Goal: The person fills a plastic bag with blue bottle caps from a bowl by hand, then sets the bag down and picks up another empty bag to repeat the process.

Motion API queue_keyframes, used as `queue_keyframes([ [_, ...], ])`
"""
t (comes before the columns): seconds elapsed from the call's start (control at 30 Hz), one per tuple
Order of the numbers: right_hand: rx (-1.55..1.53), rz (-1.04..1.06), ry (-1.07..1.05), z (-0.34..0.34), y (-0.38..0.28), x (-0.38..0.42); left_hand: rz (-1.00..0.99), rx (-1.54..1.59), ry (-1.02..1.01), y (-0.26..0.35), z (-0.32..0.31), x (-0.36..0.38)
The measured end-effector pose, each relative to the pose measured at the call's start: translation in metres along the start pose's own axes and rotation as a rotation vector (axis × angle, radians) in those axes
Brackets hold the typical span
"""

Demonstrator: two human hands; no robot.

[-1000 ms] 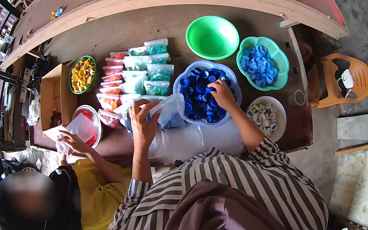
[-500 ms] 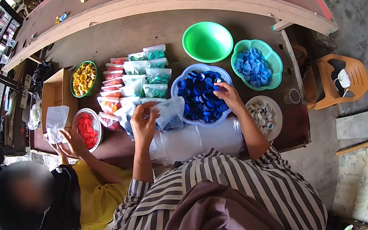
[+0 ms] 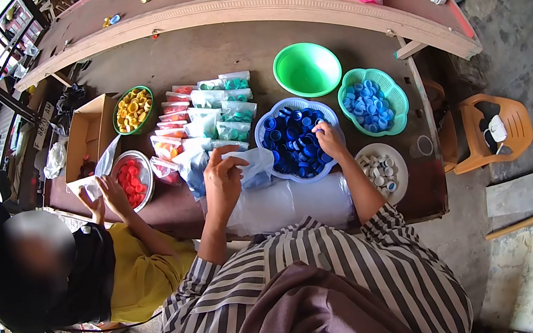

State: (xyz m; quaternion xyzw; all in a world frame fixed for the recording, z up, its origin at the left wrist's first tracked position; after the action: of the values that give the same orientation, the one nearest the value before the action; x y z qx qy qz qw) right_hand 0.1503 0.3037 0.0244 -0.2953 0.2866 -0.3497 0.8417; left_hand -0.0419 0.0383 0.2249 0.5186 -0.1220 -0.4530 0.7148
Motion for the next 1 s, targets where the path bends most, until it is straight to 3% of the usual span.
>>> queue_keyframes([
  [0.17, 0.251, 0.057, -0.025, -0.012, -0.014, -0.005, 0.006, -0.019, -0.028, 0.006, -0.001, 0.006],
  [0.4, 0.008, 0.306, -0.016, 0.007, -0.07, -0.014, -0.037, -0.087, 0.035, 0.006, 0.002, 0.008],
  [0.47, -0.518, -0.301, -0.165, 0.009, -0.068, -0.014, -0.039, -0.074, 0.013, 0.007, -0.001, 0.007],
  [0.53, -0.595, -0.202, -0.141, 0.025, -0.105, -0.014, -0.057, -0.16, -0.045, 0.007, -0.006, 0.008],
  [0.6, -0.669, 0.071, -0.041, 0.051, -0.17, -0.012, -0.067, -0.195, -0.057, 0.006, -0.01, 0.007],
  [0.73, -0.514, 0.402, -0.068, 0.071, -0.265, 0.014, -0.016, -0.134, -0.053, 0.01, -0.015, 0.002],
  [0.8, -0.62, 0.371, -0.122, 0.055, -0.275, 0.023, 0.01, -0.084, -0.073, 0.017, -0.014, -0.002],
  [0.87, -0.197, 0.548, -0.129, 0.047, -0.28, 0.03, 0.042, -0.038, -0.092, 0.016, -0.015, -0.003],
  [1.0, -0.263, 0.563, -0.038, 0.051, -0.263, 0.021, 0.093, -0.04, -0.111, 0.015, -0.01, -0.006],
])
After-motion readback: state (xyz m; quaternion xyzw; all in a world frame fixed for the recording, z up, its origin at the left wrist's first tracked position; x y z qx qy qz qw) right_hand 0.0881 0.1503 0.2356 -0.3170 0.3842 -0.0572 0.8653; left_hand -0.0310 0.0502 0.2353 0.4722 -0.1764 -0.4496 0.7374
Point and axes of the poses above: each hand's wrist, its own x-axis away from the middle knuckle, its own z-axis out of the back of the hand, y = z × x, the point moved 7 cm from there along -x, towards the middle knuckle, and after that the axes turned 3 degrees about z, right-handed, at the moved point
